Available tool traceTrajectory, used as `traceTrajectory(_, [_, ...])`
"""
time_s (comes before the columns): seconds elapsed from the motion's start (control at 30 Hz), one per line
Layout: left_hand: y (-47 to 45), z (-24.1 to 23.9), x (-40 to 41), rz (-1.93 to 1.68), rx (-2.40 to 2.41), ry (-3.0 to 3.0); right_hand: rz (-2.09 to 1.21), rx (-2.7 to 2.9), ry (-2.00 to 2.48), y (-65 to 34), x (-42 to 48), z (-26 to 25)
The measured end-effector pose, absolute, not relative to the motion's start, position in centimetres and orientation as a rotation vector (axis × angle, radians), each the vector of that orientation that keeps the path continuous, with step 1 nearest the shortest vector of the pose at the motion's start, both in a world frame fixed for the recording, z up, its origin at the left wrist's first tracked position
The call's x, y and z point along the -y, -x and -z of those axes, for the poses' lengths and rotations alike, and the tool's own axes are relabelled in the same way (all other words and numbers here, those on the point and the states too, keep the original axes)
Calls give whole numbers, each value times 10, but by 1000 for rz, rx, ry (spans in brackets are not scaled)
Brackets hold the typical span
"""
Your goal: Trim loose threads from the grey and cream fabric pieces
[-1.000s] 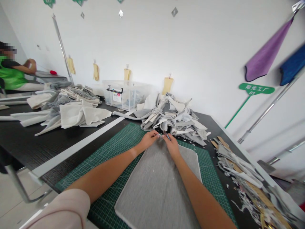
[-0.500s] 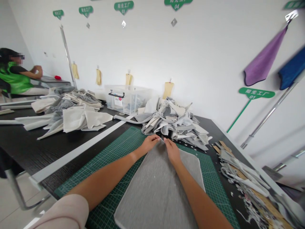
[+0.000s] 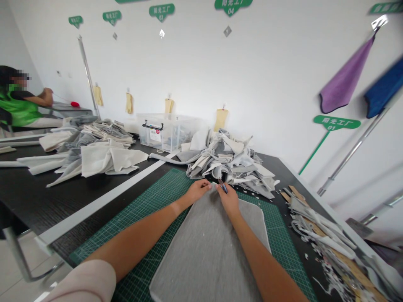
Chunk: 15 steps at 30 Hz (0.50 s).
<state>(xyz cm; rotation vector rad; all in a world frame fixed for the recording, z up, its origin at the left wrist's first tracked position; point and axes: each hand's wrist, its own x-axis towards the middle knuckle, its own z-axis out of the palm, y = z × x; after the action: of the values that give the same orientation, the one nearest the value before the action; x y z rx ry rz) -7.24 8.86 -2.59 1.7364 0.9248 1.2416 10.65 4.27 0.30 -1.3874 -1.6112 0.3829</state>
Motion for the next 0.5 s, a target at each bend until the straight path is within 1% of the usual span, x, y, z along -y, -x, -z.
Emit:
traceTrajectory(0.17, [75, 17, -83, -1321, -870, -1607, -388, 1647, 1388, -105, -43, -2])
traceTrajectory(0.5, [77, 12, -79, -1314, -816, -1615, -437, 1663, 1353, -101, -33, -11])
